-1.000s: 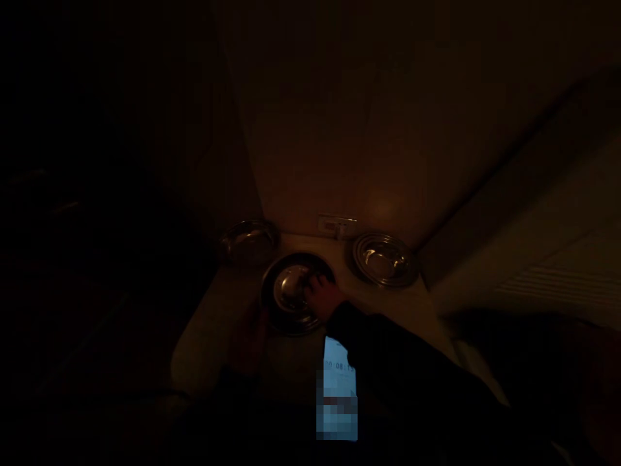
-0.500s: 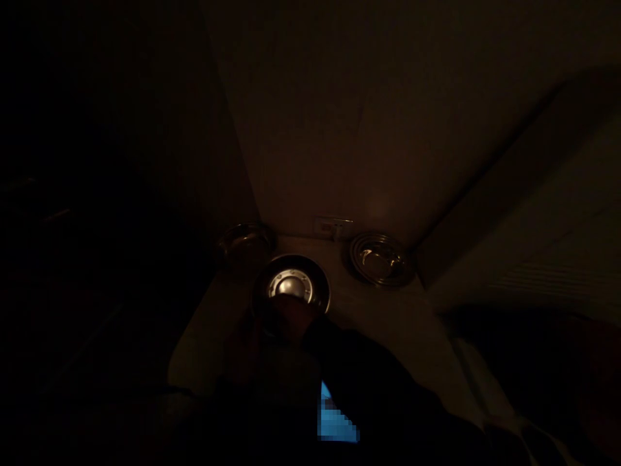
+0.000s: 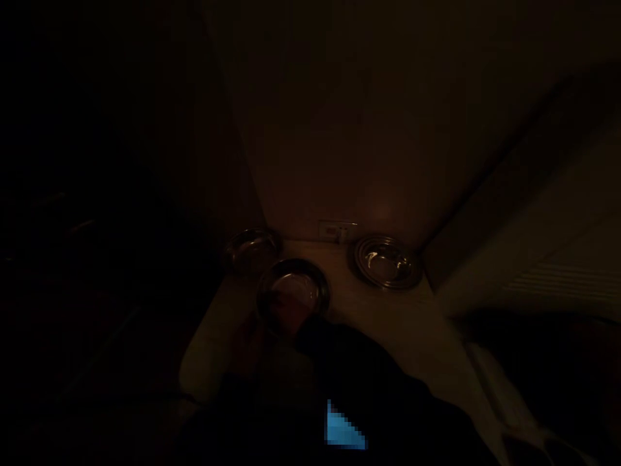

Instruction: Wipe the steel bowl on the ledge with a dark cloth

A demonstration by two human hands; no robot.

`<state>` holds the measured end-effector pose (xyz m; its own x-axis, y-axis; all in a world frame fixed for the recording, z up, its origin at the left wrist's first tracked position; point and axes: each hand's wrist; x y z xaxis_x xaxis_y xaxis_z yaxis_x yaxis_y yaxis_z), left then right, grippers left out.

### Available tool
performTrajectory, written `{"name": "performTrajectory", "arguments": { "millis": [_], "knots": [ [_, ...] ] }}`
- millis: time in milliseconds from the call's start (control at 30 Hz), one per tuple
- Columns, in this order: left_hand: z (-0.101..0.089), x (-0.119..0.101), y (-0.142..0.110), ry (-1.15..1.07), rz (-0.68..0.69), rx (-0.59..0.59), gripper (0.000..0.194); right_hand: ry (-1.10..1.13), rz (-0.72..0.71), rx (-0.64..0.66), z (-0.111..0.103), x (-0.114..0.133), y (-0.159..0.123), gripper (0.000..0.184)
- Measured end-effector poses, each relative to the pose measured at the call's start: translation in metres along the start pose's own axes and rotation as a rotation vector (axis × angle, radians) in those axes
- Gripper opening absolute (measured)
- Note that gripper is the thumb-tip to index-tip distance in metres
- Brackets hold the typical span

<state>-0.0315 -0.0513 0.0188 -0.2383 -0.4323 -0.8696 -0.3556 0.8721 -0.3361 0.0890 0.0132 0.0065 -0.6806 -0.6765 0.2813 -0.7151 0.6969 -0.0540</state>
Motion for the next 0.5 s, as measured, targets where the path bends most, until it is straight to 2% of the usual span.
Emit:
{"name": "performTrajectory", "arguments": {
  "millis": [33, 100, 200, 267, 367, 433, 500],
  "knots": [
    [0.000, 0.000, 0.000, 0.009, -0.005, -0.004, 0.034, 0.006, -0.053, 0.079, -0.002, -0.003, -0.007, 0.024],
    [0.000, 0.000, 0.000, 0.012, -0.024, 0.009, 0.035, -0.018, -0.040, 0.149, -0.012, -0.015, -0.024, 0.020],
    [0.003, 0.001, -0.001, -0.041, -0.024, 0.076, 0.038, -0.118, 0.098, 0.066, -0.031, -0.035, -0.034, 0.024],
    [0.005, 0.002, 0.000, -0.062, -0.003, 0.074, 0.038, -0.115, 0.193, -0.015, -0.032, -0.036, -0.029, 0.028],
    [0.008, 0.002, 0.001, -0.022, 0.017, 0.031, 0.034, 0.022, 0.261, -0.105, -0.016, -0.015, -0.014, 0.037],
    [0.008, 0.000, 0.002, -0.007, 0.010, 0.017, 0.033, 0.194, 0.195, -0.134, -0.005, 0.004, -0.011, 0.041],
    [0.006, -0.003, 0.001, -0.017, -0.011, 0.013, 0.032, 0.334, 0.096, -0.119, -0.005, 0.016, -0.021, 0.043]
  ]
}}
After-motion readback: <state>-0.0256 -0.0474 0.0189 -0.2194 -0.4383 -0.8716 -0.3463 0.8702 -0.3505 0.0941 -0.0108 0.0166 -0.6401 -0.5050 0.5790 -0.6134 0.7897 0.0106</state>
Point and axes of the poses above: each hand's wrist, its own y-axis towards the middle knuckle, its own z-axis out of the palm, x = y × z, and after that the axes turned 6 degrees about -z, right-handed
